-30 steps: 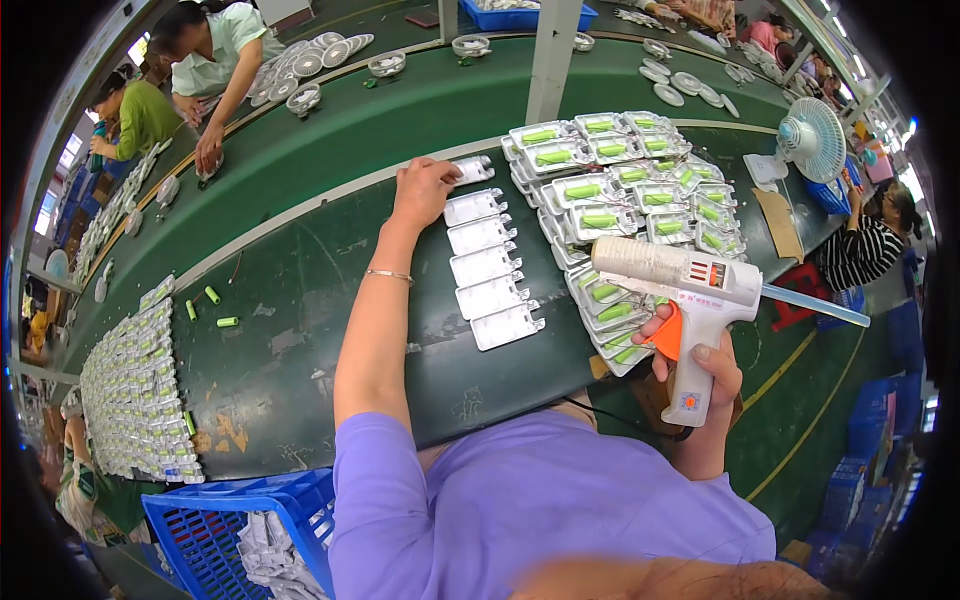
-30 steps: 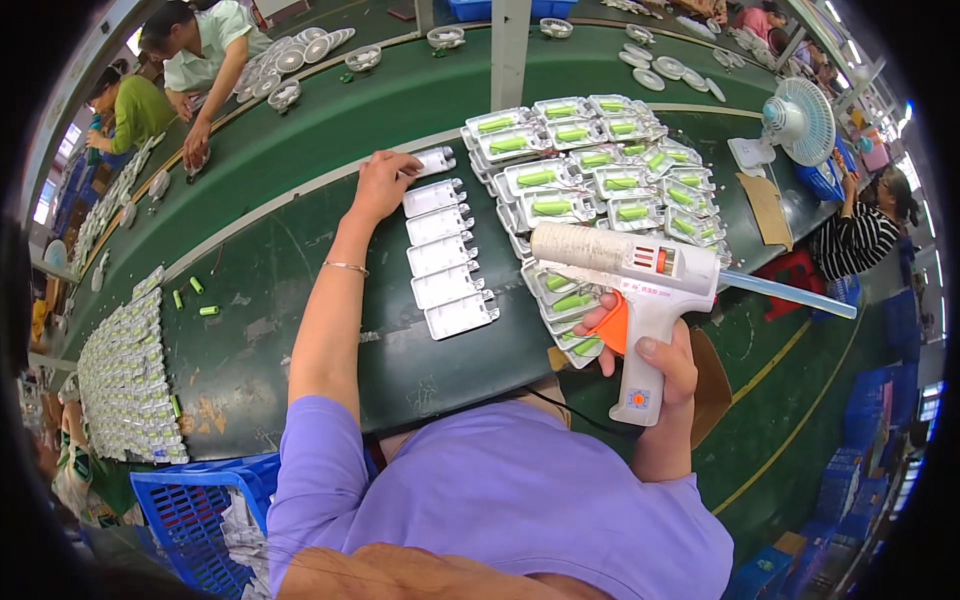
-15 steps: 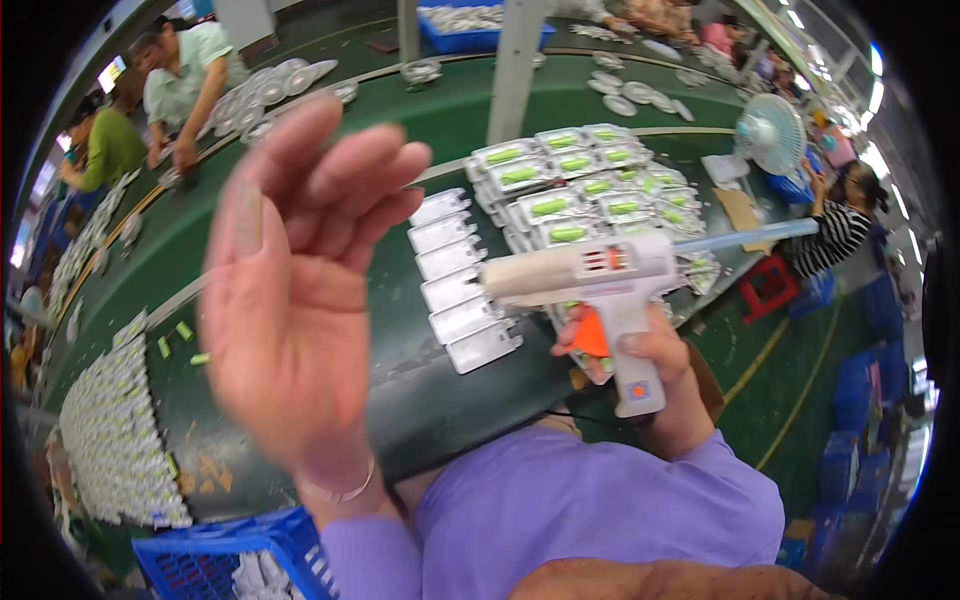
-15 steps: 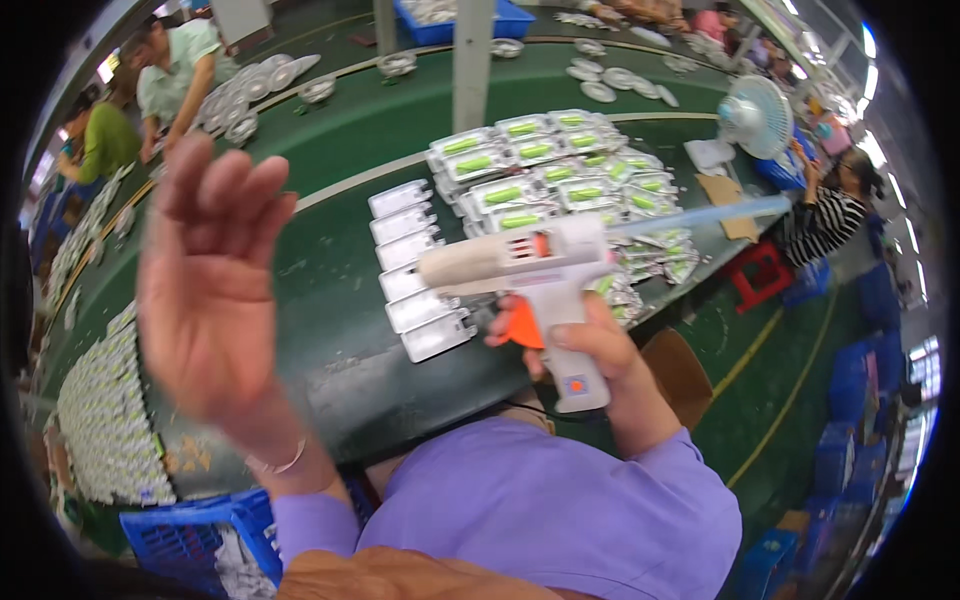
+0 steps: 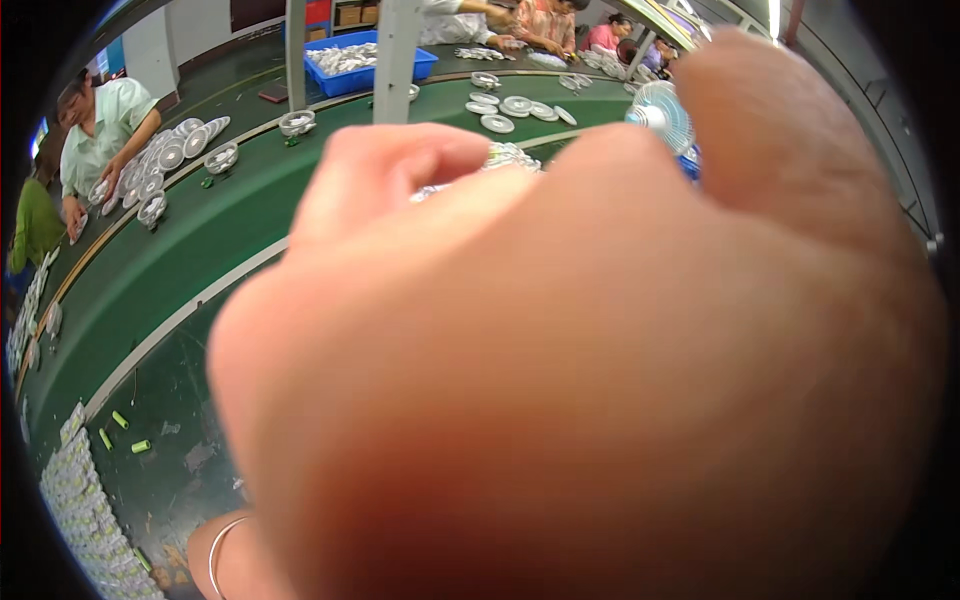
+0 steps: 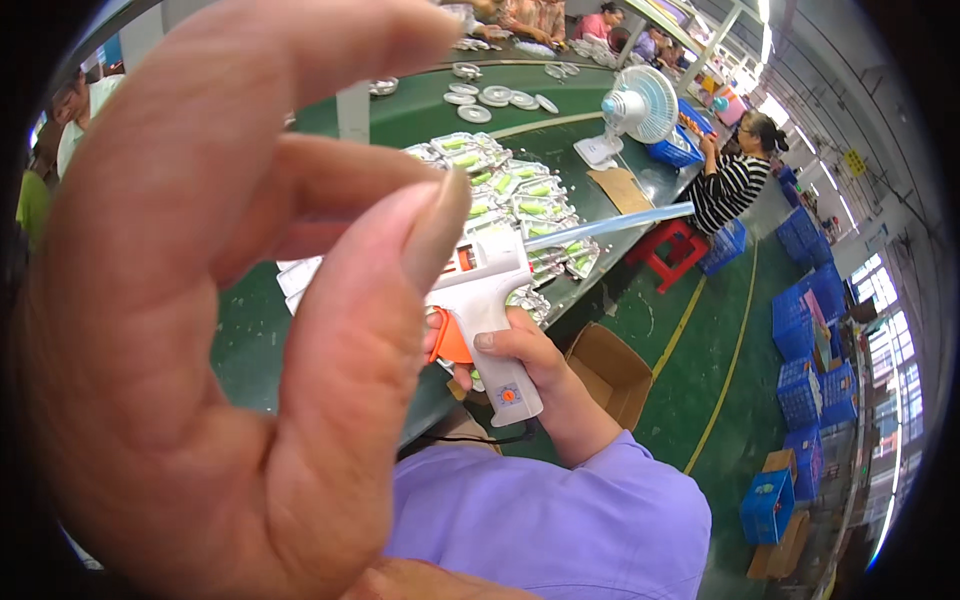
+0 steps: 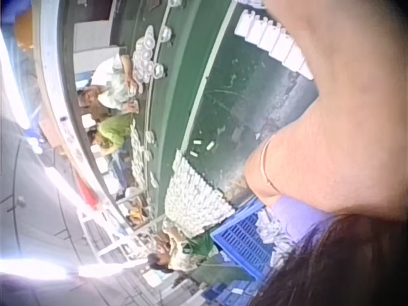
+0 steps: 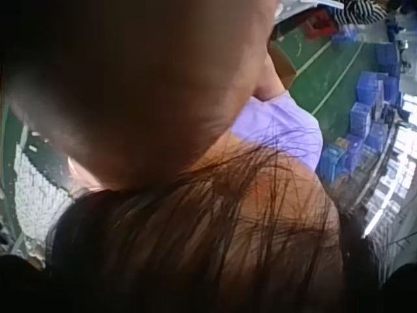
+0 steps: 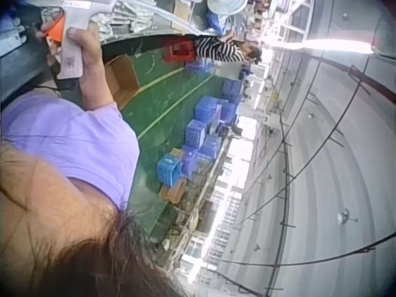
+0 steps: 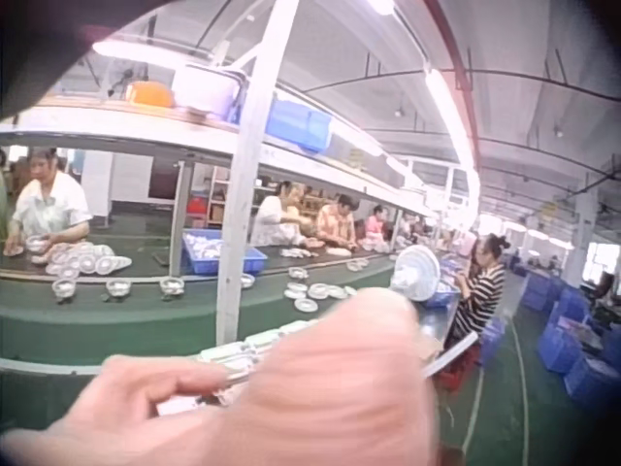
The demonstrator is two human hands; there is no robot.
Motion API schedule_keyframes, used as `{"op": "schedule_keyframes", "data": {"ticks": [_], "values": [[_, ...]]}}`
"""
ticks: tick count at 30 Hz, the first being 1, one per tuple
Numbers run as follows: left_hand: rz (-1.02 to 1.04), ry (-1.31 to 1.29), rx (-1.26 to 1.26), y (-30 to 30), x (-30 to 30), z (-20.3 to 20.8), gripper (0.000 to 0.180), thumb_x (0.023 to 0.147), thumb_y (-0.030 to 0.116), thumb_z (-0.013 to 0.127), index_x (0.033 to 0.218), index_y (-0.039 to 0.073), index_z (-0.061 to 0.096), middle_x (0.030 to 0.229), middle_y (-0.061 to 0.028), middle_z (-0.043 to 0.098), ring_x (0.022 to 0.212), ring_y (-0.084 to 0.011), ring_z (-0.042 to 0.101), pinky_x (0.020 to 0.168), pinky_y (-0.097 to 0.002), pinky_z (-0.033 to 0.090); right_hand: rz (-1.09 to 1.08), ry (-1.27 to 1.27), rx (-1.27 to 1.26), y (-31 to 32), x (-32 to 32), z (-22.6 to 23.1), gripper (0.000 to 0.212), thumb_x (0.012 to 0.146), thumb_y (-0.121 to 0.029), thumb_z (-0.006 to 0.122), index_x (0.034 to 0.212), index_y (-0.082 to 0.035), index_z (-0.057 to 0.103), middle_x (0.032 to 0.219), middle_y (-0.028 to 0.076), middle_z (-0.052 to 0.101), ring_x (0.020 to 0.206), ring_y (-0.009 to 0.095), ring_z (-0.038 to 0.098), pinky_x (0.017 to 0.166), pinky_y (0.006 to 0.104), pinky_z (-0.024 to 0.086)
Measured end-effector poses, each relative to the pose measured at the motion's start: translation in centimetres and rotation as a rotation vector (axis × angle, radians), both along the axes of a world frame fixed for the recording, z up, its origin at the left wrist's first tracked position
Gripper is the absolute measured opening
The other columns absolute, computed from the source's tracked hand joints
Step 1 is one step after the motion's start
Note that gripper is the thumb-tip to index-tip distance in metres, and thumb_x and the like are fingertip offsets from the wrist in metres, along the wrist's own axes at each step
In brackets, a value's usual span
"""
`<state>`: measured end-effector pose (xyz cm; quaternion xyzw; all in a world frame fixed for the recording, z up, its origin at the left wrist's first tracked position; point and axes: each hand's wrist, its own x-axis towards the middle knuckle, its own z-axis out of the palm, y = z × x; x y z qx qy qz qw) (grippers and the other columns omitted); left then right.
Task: Assemble small battery components into plastic housings using a hot glue gun.
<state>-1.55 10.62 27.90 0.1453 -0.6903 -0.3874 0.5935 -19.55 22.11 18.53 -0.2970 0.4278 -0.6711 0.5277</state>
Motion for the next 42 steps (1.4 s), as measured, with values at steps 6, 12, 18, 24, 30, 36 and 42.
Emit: {"op": "schedule_keyframes", "data": {"ticks": [6, 12, 18, 24, 30, 36, 42], "values": [[0.037, -0.043, -0.048, -0.7, 0.7, -1.9, 0.07, 0.09, 0.038, 0.057, 0.139, -0.008, 0.037, 0.114, -0.0228, 0.061, 0.108, -0.029, 0.06, 0.097, -0.0418, 0.044, 0.069, -0.04, -0.026, -1.0, -0.8, -3.3, 0.056, 0.08, -0.022, 0.058, 0.125, 0.009, 0.047, 0.11, 0.022, 0.061, 0.1, 0.028, 0.065, 0.065, 0.0288, 0.053], [0.048, -0.077, -0.119, -0.6, 1.1, -1.6, 0.074, 0.087, 0.04, 0.061, 0.139, -0.008, 0.037, 0.114, -0.0227, 0.061, 0.108, -0.0287, 0.06, 0.097, -0.0416, 0.043, 0.1, -0.075, 0.009, -0.8, -0.9, -3.6, 0.054, 0.08, -0.02, 0.058, 0.124, 0.01, 0.048, 0.111, 0.027, 0.062, 0.09, 0.024, 0.066, 0.064, 0.0287, 0.055], [0.093, -0.109, -0.116, 0.3, 1.9, -1.7, 0.078, 0.084, 0.042, 0.064, 0.139, -0.007, 0.037, 0.113, -0.0225, 0.061, 0.108, -0.0284, 0.06, 0.097, -0.0415, 0.043, 0.095, -0.059, -0.045, -1.4, -0.9, -3.9, 0.055, 0.08, -0.02, 0.059, 0.124, 0.011, 0.048, 0.111, 0.024, 0.061, 0.1, 0.03, 0.065, 0.064, 0.0286, 0.055], [0.191, -0.125, -0.122, -0.4, 3.6, -1.9, 0.083, 0.081, 0.044, 0.068, 0.139, -0.007, 0.037, 0.113, -0.0224, 0.061, 0.108, -0.0281, 0.06, 0.097, -0.0413, 0.043, 0.112, -0.034, -0.049, -0.8, -1.7, -3.9, 0.055, 0.08, -0.02, 0.057, 0.125, 0.011, 0.047, 0.112, 0.023, 0.061, 0.105, 0.033, 0.063, 0.066, 0.0292, 0.054], [0.262, -0.143, -0.189, -0.1, 6.4, -1.8, 0.087, 0.078, 0.046, 0.071, 0.139, -0.007, 0.038, 0.113, -0.0222, 0.061, 0.108, -0.0278, 0.06, 0.097, -0.0412, 0.043, -0.011, 0.03, 0.017, -0.8, -0.9, -4.2, 0.054, 0.08, -0.016, 0.056, 0.125, 0.012, 0.045, 0.112, 0.026, 0.06, 0.103, 0.035, 0.064, 0.063, 0.0293, 0.056], [0.289, -0.132, -0.249, -0.1, 7.1, -1.1, 0.091, 0.076, 0.048, 0.074, 0.139, -0.006, 0.038, 0.113, -0.0221, 0.061, 0.108, -0.0275, 0.06, 0.097, -0.041, 0.043, 0.169, -0.013, -0.034, -0.9, -1.5, -4.6, 0.053, 0.081, -0.018, 0.056, 0.124, 0.012, 0.047, 0.113, 0.027, 0.061, 0.099, 0.029, 0.066, 0.064, 0.0285, 0.055], [0.42, -0.814, -0.782, -1.2, 6.2, 0.7, 0.059, 0.065, 0.006, 0.074, 0.121, 0.001, 0.058, 0.114, -0.0177, 0.065, 0.104, -0.029, 0.062, 0.097, -0.0412, 0.044, 0.218, 0.036, -0.003, -2.1, -0.6, -3.1, 0.054, 0.08, -0.021, 0.059, 0.122, 0.011, 0.049, 0.11, 0.025, 0.062, 0.102, 0.032, 0.065, 0.064, 0.0285, 0.054]]}}
